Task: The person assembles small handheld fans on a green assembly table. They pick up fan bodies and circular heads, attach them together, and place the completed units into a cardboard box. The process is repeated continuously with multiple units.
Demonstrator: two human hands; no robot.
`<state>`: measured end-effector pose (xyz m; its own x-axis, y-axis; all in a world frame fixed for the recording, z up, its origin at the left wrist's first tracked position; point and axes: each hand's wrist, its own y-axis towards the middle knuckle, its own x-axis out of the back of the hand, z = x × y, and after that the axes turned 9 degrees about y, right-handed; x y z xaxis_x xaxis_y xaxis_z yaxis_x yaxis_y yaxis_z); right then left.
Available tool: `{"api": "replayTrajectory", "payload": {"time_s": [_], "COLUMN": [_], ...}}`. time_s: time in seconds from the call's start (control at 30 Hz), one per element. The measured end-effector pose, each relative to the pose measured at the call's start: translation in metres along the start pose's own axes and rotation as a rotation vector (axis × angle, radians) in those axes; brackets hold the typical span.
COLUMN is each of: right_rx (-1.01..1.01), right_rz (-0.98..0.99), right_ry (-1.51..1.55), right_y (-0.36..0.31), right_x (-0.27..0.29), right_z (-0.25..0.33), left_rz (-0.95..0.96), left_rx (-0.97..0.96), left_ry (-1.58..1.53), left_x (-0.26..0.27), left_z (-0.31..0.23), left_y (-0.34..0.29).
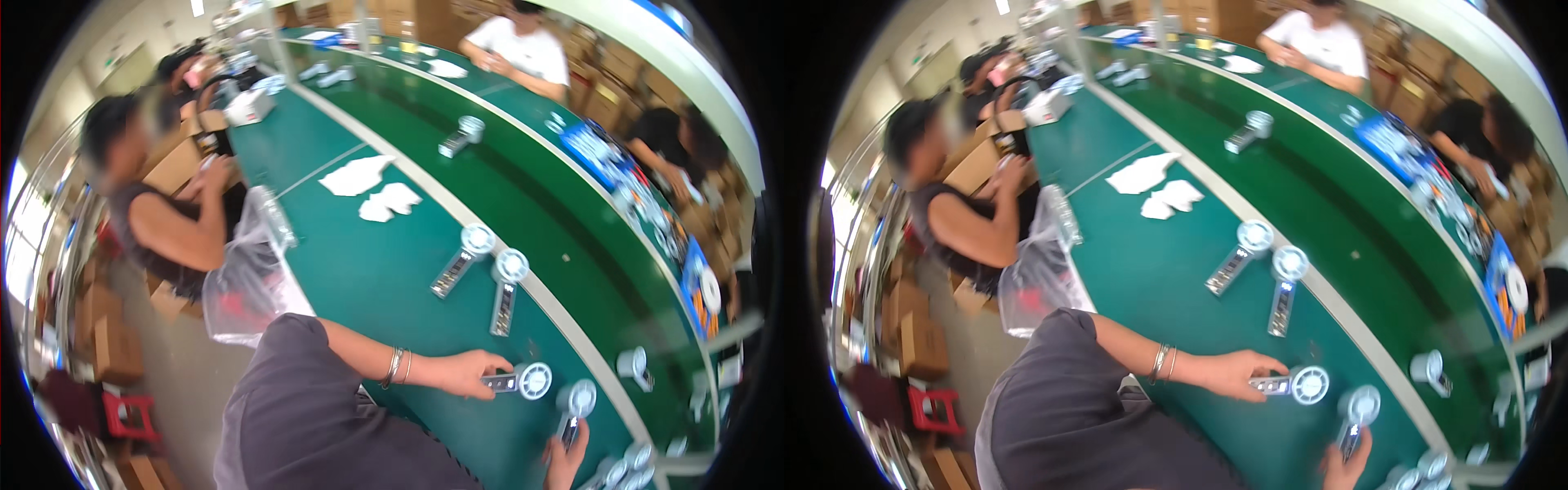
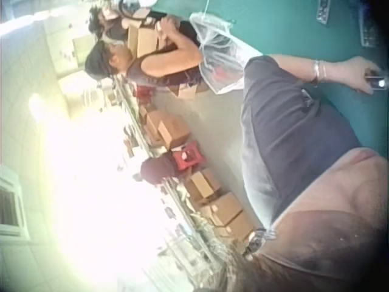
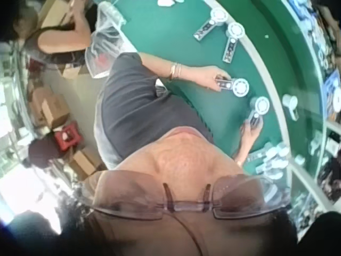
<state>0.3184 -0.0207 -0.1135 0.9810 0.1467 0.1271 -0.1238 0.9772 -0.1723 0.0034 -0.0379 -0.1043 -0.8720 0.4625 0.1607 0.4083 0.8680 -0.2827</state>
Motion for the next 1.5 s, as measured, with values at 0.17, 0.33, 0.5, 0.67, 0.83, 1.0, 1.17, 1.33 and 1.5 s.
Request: {"api": "replayTrajectory", "payload": {"time_s": [0.17, 0.33, 0.5, 0.67, 0.83, 1.0, 1.17, 1.33, 1.5], "right_rx": [-0.048, -0.362, -0.063, -0.138, 0.663, 1.791, 0.266, -0.098, 0.582], "right_rz": [0.027, 0.252, 0.127, 0.101, -0.411, -0.386, -0.049, 0.065, -0.079], "right_ry": [0.031, -0.068, 0.042, -0.16, -0.04, 0.345, 0.016, -0.205, -0.055], "right_y": [-0.065, -0.095, -0.112, -0.101, -0.081, -0.073, -0.094, -0.084, -0.077], "right_x": [0.012, 0.02, 0.012, 0.012, -0.002, -0.022, -0.001, -0.006, 0.006], "right_z": [0.05, 0.041, 0.064, 0.05, 0.098, 0.146, 0.087, 0.009, 0.106], "left_rz": [-0.157, -0.137, -0.073, -0.07, -0.457, -0.533, -0.245, -0.037, -0.612], "left_rx": [-0.057, -0.132, 0.018, 0.146, -0.517, -0.91, -0.426, -0.049, -0.511], "left_ry": [0.055, 0.224, 0.239, 0.335, 0.537, -0.249, 0.553, 0.482, 0.388], "left_x": [0.012, 0.018, 0.028, 0.035, 0.041, 0.03, 0.032, 0.013, 0.02], "left_z": [0.01, 0.005, -0.014, 0.025, -0.054, -0.054, -0.076, 0.002, -0.063], "left_y": [-0.073, -0.121, -0.153, -0.142, -0.127, -0.124, -0.094, -0.083, -0.071]}}
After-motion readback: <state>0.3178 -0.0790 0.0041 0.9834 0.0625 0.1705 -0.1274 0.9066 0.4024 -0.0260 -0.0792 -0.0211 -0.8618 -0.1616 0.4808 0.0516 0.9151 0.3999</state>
